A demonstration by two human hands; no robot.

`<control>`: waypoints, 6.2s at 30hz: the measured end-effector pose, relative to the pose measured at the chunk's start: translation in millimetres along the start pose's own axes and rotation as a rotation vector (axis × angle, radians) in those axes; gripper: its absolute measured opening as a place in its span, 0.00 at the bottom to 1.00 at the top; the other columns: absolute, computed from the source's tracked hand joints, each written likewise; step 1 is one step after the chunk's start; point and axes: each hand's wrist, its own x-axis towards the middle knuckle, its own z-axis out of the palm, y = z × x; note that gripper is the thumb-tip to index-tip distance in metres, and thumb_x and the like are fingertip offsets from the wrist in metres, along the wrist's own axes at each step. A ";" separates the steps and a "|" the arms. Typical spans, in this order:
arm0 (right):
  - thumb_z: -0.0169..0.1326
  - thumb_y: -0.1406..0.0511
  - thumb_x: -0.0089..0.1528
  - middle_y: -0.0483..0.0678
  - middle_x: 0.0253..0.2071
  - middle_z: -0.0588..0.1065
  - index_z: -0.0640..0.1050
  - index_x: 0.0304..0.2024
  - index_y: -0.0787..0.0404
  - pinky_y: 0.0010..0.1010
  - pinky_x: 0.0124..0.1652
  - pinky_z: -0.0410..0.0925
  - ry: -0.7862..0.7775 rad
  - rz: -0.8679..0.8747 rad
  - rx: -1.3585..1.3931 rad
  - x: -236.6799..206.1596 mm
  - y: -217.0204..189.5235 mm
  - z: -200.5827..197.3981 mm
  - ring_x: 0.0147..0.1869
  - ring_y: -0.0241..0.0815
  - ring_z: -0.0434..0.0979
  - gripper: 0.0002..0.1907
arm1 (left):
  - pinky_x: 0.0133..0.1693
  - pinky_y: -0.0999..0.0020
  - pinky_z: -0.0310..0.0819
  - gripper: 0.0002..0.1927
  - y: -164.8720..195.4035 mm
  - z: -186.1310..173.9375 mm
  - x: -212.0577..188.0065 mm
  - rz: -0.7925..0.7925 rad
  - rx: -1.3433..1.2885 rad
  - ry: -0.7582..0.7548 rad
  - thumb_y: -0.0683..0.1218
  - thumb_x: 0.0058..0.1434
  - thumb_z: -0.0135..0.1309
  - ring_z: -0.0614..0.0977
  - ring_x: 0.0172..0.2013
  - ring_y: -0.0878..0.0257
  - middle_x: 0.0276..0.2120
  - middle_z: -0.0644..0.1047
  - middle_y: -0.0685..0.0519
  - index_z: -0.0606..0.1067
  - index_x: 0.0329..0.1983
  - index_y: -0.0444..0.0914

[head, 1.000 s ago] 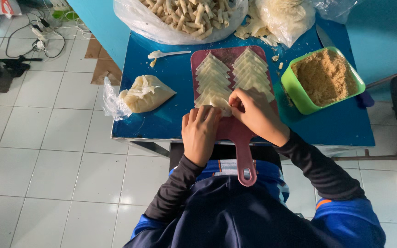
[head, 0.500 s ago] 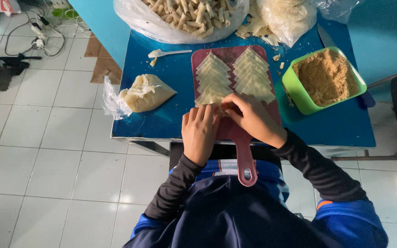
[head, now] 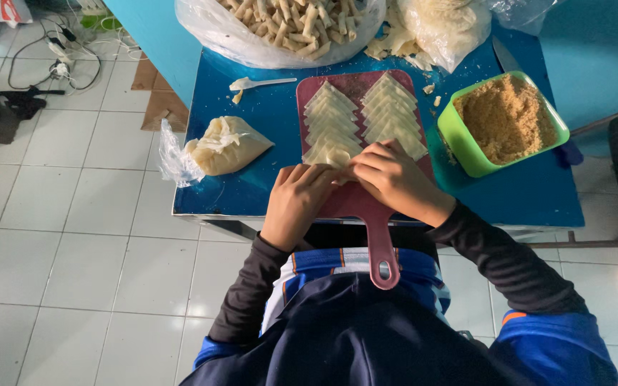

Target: The person pinches and folds small pieces of dough by hand and arranges the folded pieces in rows on a pink paddle board, building up a pattern of finished dough pieces. A container of brown crumbs and a bag of already shaped dough pieces sit on the table nearby.

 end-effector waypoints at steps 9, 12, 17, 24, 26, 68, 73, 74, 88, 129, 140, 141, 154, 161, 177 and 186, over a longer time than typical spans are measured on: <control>0.63 0.60 0.60 0.51 0.47 0.74 0.78 0.46 0.63 0.41 0.53 0.63 0.003 0.056 0.027 7.7 -8.8 5.4 0.53 0.50 0.71 0.17 | 0.45 0.60 0.69 0.07 -3.8 18.4 7.1 -0.084 0.091 -0.015 0.43 0.64 0.55 0.79 0.43 0.57 0.37 0.75 0.53 0.72 0.45 0.39; 0.62 0.64 0.63 0.49 0.46 0.74 0.78 0.45 0.62 0.41 0.53 0.63 0.028 0.079 -0.013 9.6 -6.5 12.5 0.53 0.49 0.72 0.11 | 0.44 0.60 0.69 0.08 -4.1 21.6 11.4 -0.109 0.082 0.043 0.45 0.66 0.56 0.79 0.43 0.56 0.38 0.76 0.53 0.72 0.45 0.38; 0.61 0.66 0.61 0.47 0.44 0.75 0.78 0.44 0.61 0.41 0.52 0.63 -0.001 0.112 0.051 10.1 2.1 13.5 0.53 0.49 0.73 0.10 | 0.42 0.59 0.68 0.14 -1.2 16.2 8.2 -0.109 0.031 0.028 0.49 0.62 0.60 0.78 0.40 0.54 0.35 0.76 0.52 0.73 0.44 0.37; 0.63 0.66 0.60 0.47 0.42 0.76 0.77 0.42 0.62 0.42 0.51 0.62 -0.039 0.129 0.089 12.2 2.2 5.0 0.51 0.48 0.74 0.10 | 0.43 0.61 0.70 0.06 3.9 21.7 12.4 -0.245 0.016 0.084 0.45 0.65 0.57 0.79 0.40 0.57 0.38 0.77 0.56 0.74 0.44 0.41; 0.62 0.68 0.60 0.46 0.44 0.77 0.78 0.44 0.62 0.41 0.52 0.63 -0.024 0.111 0.104 10.9 3.1 3.3 0.52 0.47 0.74 0.11 | 0.41 0.61 0.69 0.08 5.4 19.5 12.5 -0.266 -0.014 0.069 0.44 0.63 0.57 0.79 0.40 0.56 0.37 0.77 0.55 0.74 0.44 0.41; 0.63 0.65 0.59 0.47 0.45 0.75 0.77 0.41 0.62 0.42 0.53 0.62 -0.032 0.066 -0.103 8.5 -4.4 3.7 0.54 0.47 0.72 0.10 | 0.42 0.61 0.69 0.08 -1.5 18.8 11.7 -0.107 0.108 0.010 0.45 0.61 0.60 0.76 0.41 0.57 0.37 0.73 0.54 0.76 0.42 0.42; 0.62 0.66 0.61 0.46 0.45 0.75 0.77 0.43 0.62 0.41 0.54 0.62 -0.048 0.116 0.004 15.6 1.9 3.0 0.55 0.47 0.72 0.10 | 0.41 0.61 0.70 0.05 3.2 14.0 14.5 -0.164 0.086 0.028 0.44 0.61 0.59 0.76 0.39 0.56 0.36 0.74 0.55 0.76 0.40 0.44; 0.61 0.67 0.61 0.47 0.47 0.75 0.77 0.44 0.62 0.40 0.55 0.62 -0.036 0.111 0.005 16.3 2.0 3.0 0.56 0.48 0.72 0.10 | 0.41 0.61 0.70 0.05 3.8 13.6 16.0 -0.173 0.076 0.032 0.44 0.62 0.59 0.76 0.39 0.56 0.36 0.74 0.55 0.76 0.40 0.43; 0.62 0.69 0.59 0.44 0.43 0.77 0.80 0.42 0.60 0.39 0.53 0.62 0.020 0.117 0.007 9.2 1.0 7.8 0.53 0.45 0.73 0.09 | 0.39 0.60 0.76 0.07 0.3 3.1 9.9 -0.248 -0.134 0.020 0.44 0.67 0.56 0.81 0.40 0.55 0.37 0.80 0.52 0.75 0.47 0.40; 0.62 0.67 0.58 0.46 0.46 0.76 0.79 0.44 0.58 0.44 0.53 0.57 0.023 0.178 -0.059 15.8 1.5 12.5 0.57 0.49 0.71 0.12 | 0.43 0.60 0.68 0.12 8.9 17.8 8.0 -0.179 0.131 0.116 0.46 0.61 0.60 0.76 0.40 0.55 0.39 0.74 0.53 0.75 0.46 0.40; 0.61 0.66 0.60 0.46 0.46 0.76 0.77 0.45 0.59 0.45 0.54 0.57 -0.020 0.133 -0.066 11.2 -4.7 8.9 0.58 0.47 0.71 0.11 | 0.53 0.58 0.67 0.09 11.2 18.7 5.1 -0.103 0.312 0.087 0.46 0.66 0.57 0.77 0.46 0.58 0.42 0.74 0.53 0.74 0.46 0.39; 0.61 0.66 0.60 0.45 0.46 0.76 0.77 0.45 0.59 0.46 0.54 0.56 -0.023 0.138 -0.049 11.8 -4.6 8.6 0.58 0.46 0.71 0.12 | 0.54 0.57 0.66 0.09 11.5 18.5 4.0 -0.092 0.316 0.094 0.46 0.66 0.57 0.78 0.47 0.58 0.43 0.75 0.53 0.74 0.47 0.39; 0.58 0.67 0.60 0.44 0.47 0.74 0.77 0.45 0.59 0.49 0.58 0.58 0.044 -0.011 -0.350 10.6 -10.3 14.9 0.59 0.43 0.72 0.11 | 0.71 0.49 0.53 0.20 21.1 29.1 -9.6 -0.189 0.412 0.075 0.44 0.68 0.53 0.72 0.65 0.59 0.64 0.74 0.55 0.75 0.63 0.40; 0.55 0.66 0.60 0.45 0.48 0.74 0.78 0.46 0.61 0.51 0.60 0.59 -0.035 0.012 -0.429 1.7 -14.5 21.1 0.62 0.42 0.71 0.12 | 0.71 0.44 0.47 0.27 20.2 26.7 -8.3 -0.238 0.457 0.046 0.47 0.66 0.55 0.69 0.68 0.55 0.69 0.68 0.53 0.71 0.69 0.41; 0.59 0.66 0.59 0.50 0.38 0.78 0.80 0.40 0.62 0.35 0.44 0.70 -0.492 0.341 0.204 44.4 25.8 -41.5 0.45 0.47 0.80 0.08 | 0.71 0.46 0.48 0.25 31.8 17.5 -11.2 -0.344 0.340 0.057 0.46 0.66 0.55 0.68 0.67 0.56 0.64 0.71 0.51 0.69 0.66 0.37; 0.61 0.72 0.69 0.58 0.58 0.74 0.69 0.66 0.66 0.38 0.54 0.70 0.260 0.197 -0.137 61.4 42.8 -85.2 0.59 0.52 0.75 0.24 | 0.64 0.48 0.59 0.20 39.0 16.8 -6.6 -0.254 0.267 0.031 0.41 0.58 0.55 0.72 0.60 0.55 0.55 0.73 0.52 0.75 0.55 0.42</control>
